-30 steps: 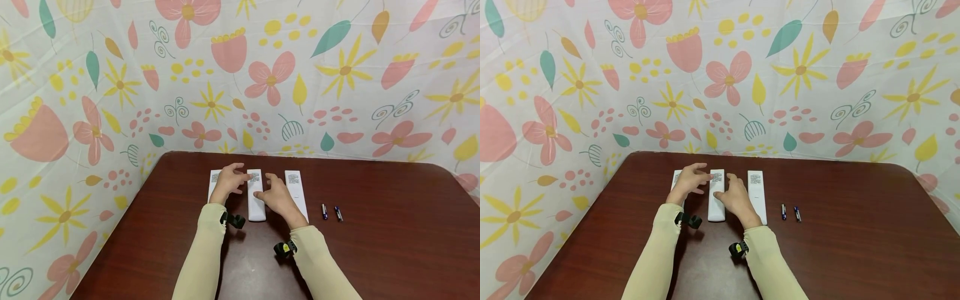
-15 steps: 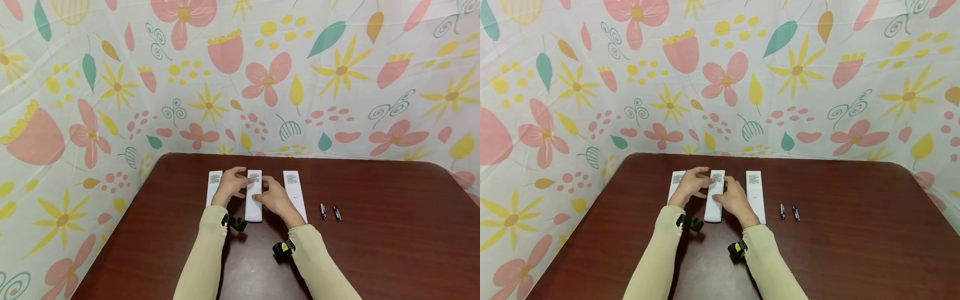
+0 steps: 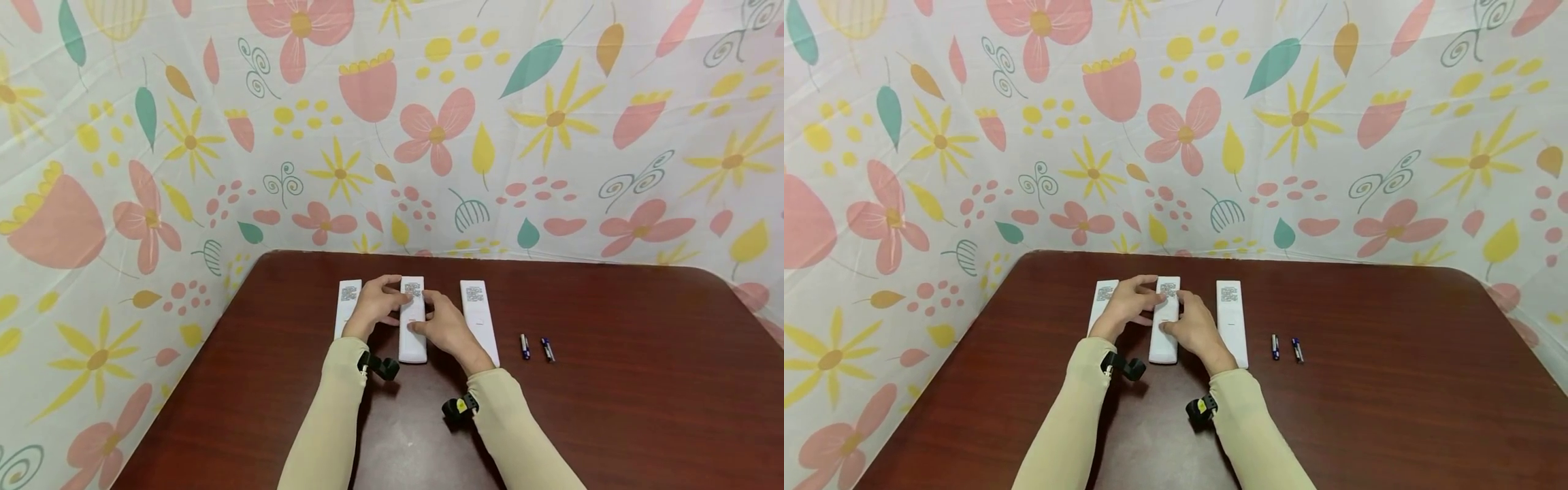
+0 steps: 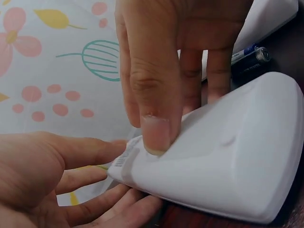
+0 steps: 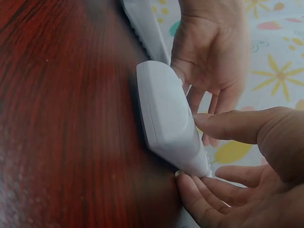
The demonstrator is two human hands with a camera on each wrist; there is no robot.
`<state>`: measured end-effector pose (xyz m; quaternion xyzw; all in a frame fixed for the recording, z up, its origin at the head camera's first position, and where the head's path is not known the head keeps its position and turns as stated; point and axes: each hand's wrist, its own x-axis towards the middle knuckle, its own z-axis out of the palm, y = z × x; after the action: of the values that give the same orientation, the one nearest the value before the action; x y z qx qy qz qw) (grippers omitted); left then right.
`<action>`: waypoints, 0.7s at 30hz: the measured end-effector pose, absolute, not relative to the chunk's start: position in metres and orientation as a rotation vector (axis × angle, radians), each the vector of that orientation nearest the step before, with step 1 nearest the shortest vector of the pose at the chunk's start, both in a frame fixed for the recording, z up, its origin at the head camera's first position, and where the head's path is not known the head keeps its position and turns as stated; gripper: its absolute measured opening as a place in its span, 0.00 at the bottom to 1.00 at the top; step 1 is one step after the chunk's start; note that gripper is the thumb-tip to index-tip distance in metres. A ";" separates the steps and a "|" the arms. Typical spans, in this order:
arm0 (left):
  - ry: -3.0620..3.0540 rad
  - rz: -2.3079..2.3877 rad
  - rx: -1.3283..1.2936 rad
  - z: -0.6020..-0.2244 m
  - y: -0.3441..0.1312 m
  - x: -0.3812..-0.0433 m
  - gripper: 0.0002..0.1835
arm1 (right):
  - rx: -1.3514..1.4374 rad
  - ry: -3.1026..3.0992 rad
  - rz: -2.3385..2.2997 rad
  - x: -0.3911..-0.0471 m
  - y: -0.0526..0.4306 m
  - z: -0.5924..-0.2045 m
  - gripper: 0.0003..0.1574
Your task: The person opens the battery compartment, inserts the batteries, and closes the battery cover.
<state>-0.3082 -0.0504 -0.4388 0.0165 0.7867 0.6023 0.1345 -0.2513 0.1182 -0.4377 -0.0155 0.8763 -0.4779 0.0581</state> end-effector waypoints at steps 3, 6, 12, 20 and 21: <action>2.278 1.764 0.059 -0.441 -0.051 -0.309 0.32 | -0.052 2.652 -1.471 -0.251 0.119 -0.438 0.49; 2.281 1.784 0.071 -0.443 -0.050 -0.310 0.34 | -0.058 2.632 -1.523 -0.251 0.120 -0.438 0.49; 2.277 1.840 0.090 -0.445 -0.047 -0.312 0.35 | -0.067 2.604 -1.580 -0.252 0.123 -0.437 0.49; 2.270 1.916 0.145 -0.445 -0.046 -0.315 0.37 | -0.167 2.659 -1.555 -0.251 0.128 -0.434 0.46; 2.266 1.922 0.147 -0.445 -0.046 -0.315 0.38 | -0.179 2.660 -1.555 -0.251 0.129 -0.433 0.46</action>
<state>-0.3150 -0.0456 -0.4447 0.0493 0.7590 0.6439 0.0830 -0.2508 0.1289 -0.4332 -0.0579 0.8616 -0.5035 0.0276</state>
